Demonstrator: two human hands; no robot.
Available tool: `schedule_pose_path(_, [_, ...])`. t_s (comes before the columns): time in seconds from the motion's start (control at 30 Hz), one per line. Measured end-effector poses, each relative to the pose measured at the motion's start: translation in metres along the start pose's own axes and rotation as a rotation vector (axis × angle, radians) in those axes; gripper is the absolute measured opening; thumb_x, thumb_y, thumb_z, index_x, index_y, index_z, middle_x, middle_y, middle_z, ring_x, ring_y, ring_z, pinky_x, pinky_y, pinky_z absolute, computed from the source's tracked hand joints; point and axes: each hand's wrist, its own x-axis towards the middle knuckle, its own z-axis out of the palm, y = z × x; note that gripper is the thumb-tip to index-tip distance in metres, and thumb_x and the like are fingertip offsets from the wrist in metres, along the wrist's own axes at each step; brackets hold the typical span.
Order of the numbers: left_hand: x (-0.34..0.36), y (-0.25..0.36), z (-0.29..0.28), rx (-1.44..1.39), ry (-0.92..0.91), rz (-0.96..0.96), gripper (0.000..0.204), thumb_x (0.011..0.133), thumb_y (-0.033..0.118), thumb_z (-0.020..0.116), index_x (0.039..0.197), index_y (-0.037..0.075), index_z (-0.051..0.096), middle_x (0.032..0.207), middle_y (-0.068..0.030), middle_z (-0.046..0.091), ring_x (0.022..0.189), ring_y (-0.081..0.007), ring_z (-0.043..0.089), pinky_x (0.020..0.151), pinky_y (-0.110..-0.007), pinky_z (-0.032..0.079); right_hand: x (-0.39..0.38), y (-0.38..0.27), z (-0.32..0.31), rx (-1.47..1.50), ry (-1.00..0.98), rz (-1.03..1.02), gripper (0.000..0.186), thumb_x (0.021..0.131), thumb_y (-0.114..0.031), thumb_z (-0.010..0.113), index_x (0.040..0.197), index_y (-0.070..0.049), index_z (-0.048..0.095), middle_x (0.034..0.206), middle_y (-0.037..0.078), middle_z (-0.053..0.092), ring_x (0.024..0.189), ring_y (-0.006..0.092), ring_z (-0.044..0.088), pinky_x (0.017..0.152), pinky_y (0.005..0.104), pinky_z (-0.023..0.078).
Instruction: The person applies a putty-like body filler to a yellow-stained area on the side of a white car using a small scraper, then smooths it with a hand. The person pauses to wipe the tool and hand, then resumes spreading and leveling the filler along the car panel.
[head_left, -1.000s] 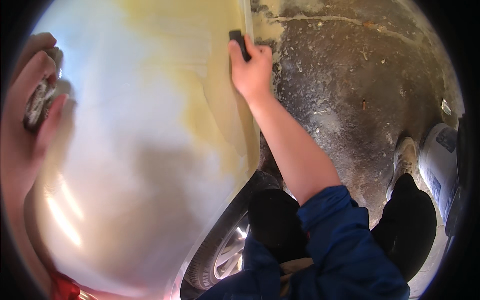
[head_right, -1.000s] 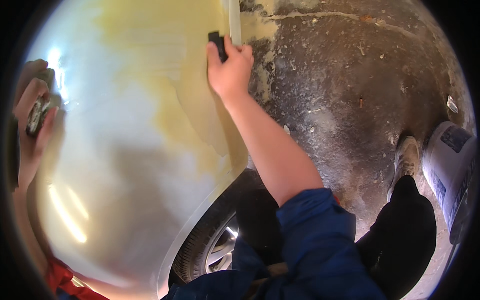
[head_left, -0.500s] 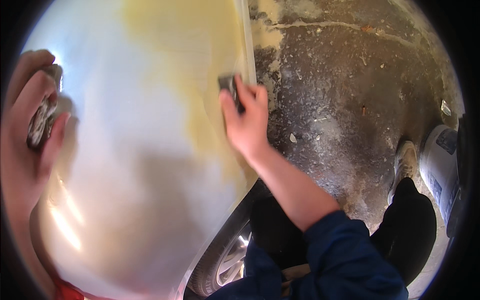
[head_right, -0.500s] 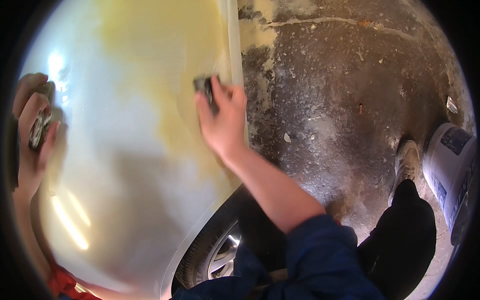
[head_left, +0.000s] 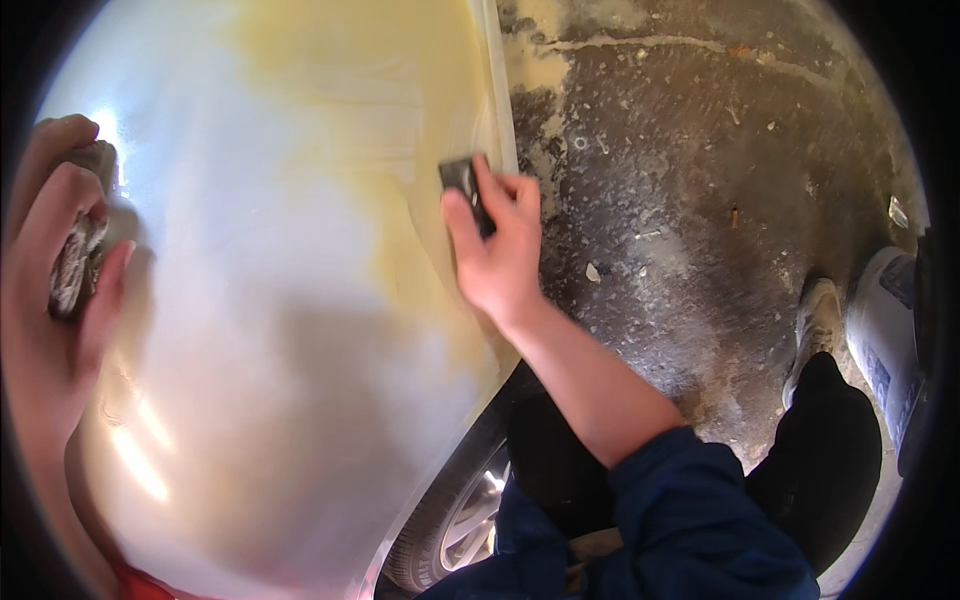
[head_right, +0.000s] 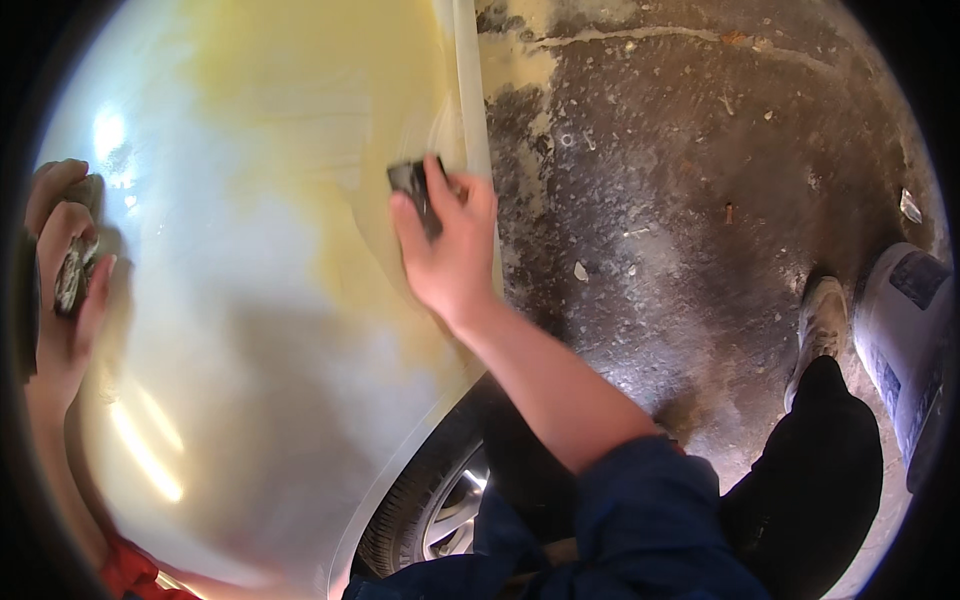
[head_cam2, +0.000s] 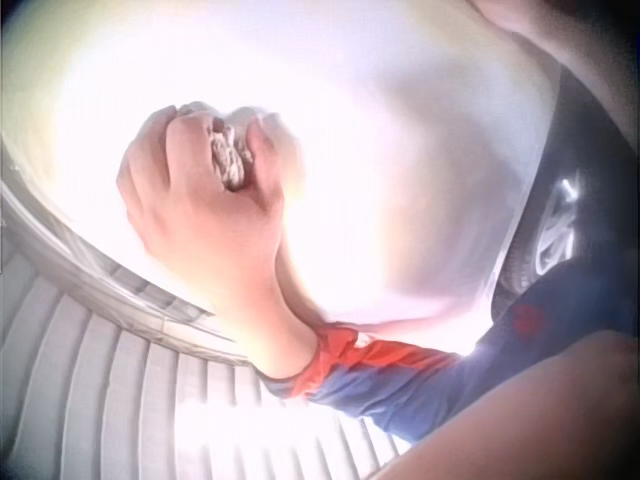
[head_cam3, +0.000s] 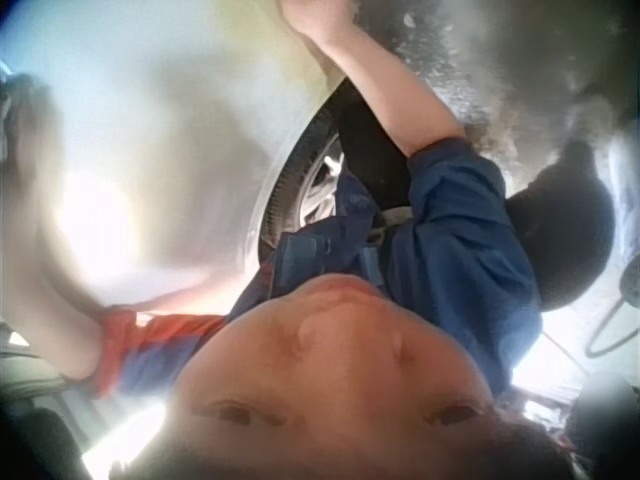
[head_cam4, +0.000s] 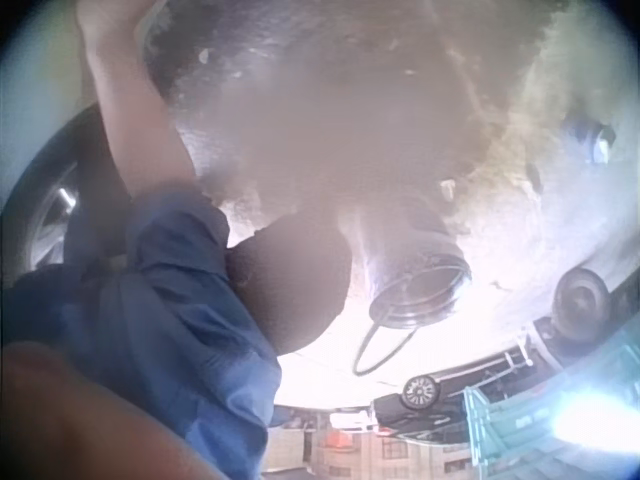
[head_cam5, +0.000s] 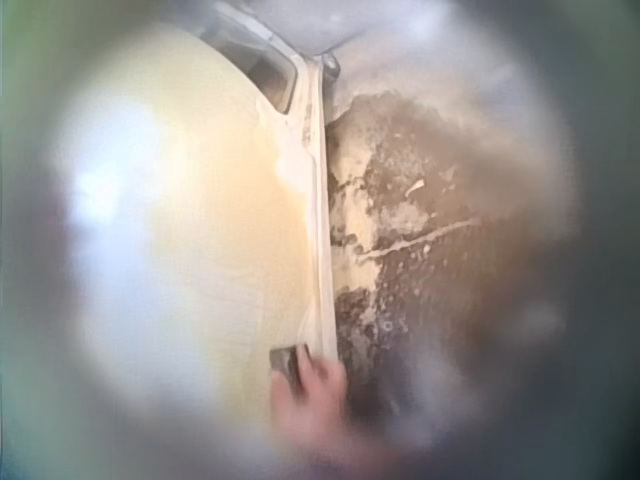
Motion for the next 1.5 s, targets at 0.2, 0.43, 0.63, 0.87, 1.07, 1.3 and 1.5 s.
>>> schedule_pose_path(0.2, [0.013, 0.032, -0.012, -0.203, -0.184, -0.296, 0.016, 0.096, 0.011, 0.067, 0.104, 0.005, 0.055, 0.086, -0.0111, 0.051, 0.073, -0.0243, 0.054, 0.067, -0.034, 0.046, 0.054, 0.005, 0.008, 0.071, 0.070, 0.073, 0.056, 0.097, -0.034, 0.072, 0.139, 0.002, 0.064, 0.120, 0.017, 0.053, 0.114, 0.0326, 0.051, 0.098, 0.0405, 0.047])
schedule_pose_path(0.43, [0.003, 0.004, -0.003, -0.107, -0.009, -0.059, 0.021, 0.090, 0.027, 0.070, 0.098, 0.009, 0.062, 0.099, -0.0100, 0.061, 0.087, -0.0303, 0.061, 0.077, -0.041, 0.052, 0.003, -0.007, 0.000, 0.023, -0.053, 0.083, 0.053, 0.097, -0.029, 0.073, 0.136, 0.006, 0.063, 0.115, 0.019, 0.053, 0.108, 0.0295, 0.052, 0.097, 0.0394, 0.045])
schedule_pose_path(0.63, [-0.015, 0.023, -0.012, -0.198, -0.249, -0.394, 0.017, 0.097, 0.006, 0.067, 0.107, 0.002, 0.054, 0.098, -0.0160, 0.054, 0.080, -0.0247, 0.059, 0.072, -0.032, 0.049, 0.020, -0.004, 0.003, 0.059, 0.011, 0.085, 0.053, 0.098, -0.028, 0.072, 0.137, 0.006, 0.063, 0.117, 0.018, 0.053, 0.110, 0.0297, 0.051, 0.098, 0.0395, 0.046])
schedule_pose_path(0.87, [-0.016, 0.008, -0.001, -0.192, -0.147, -0.215, 0.017, 0.097, 0.007, 0.065, 0.106, 0.000, 0.052, 0.129, -0.0214, 0.056, 0.102, -0.0280, 0.063, 0.090, -0.032, 0.052, 0.012, -0.004, 0.003, 0.021, 0.018, 0.005, 0.054, 0.096, -0.029, 0.074, 0.137, 0.005, 0.064, 0.117, 0.020, 0.053, 0.109, 0.0328, 0.053, 0.096, 0.0403, 0.047])
schedule_pose_path(1.07, [-0.004, 0.004, 0.002, -0.161, -0.001, -0.086, 0.023, 0.089, 0.026, 0.070, 0.099, 0.007, 0.061, 0.114, -0.0127, 0.065, 0.097, -0.0317, 0.064, 0.085, -0.041, 0.054, 0.026, -0.009, 0.002, 0.043, -0.050, 0.196, 0.056, 0.100, -0.033, 0.068, 0.142, 0.004, 0.060, 0.126, 0.022, 0.049, 0.119, 0.0335, 0.048, 0.102, 0.0422, 0.045])
schedule_pose_path(1.3, [-0.008, 0.014, -0.003, -0.062, -0.073, -0.092, 0.018, 0.096, 0.009, 0.066, 0.107, 0.001, 0.055, 0.120, -0.0183, 0.061, 0.097, -0.0269, 0.062, 0.088, -0.032, 0.054, 0.022, -0.005, 0.005, 0.054, 0.067, -0.025, 0.056, 0.097, -0.035, 0.072, 0.137, 0.003, 0.064, 0.119, 0.022, 0.054, 0.113, 0.0368, 0.052, 0.102, 0.0449, 0.045])
schedule_pose_path(1.5, [-0.024, -0.016, 0.011, -0.039, 0.070, 0.071, 0.027, 0.088, 0.036, 0.071, 0.096, 0.011, 0.065, 0.107, -0.0096, 0.068, 0.096, -0.0325, 0.066, 0.082, -0.044, 0.056, 0.004, -0.019, -0.002, -0.005, -0.056, 0.076, 0.055, 0.099, -0.031, 0.071, 0.142, 0.003, 0.060, 0.126, 0.020, 0.051, 0.116, 0.0340, 0.050, 0.104, 0.0405, 0.043])
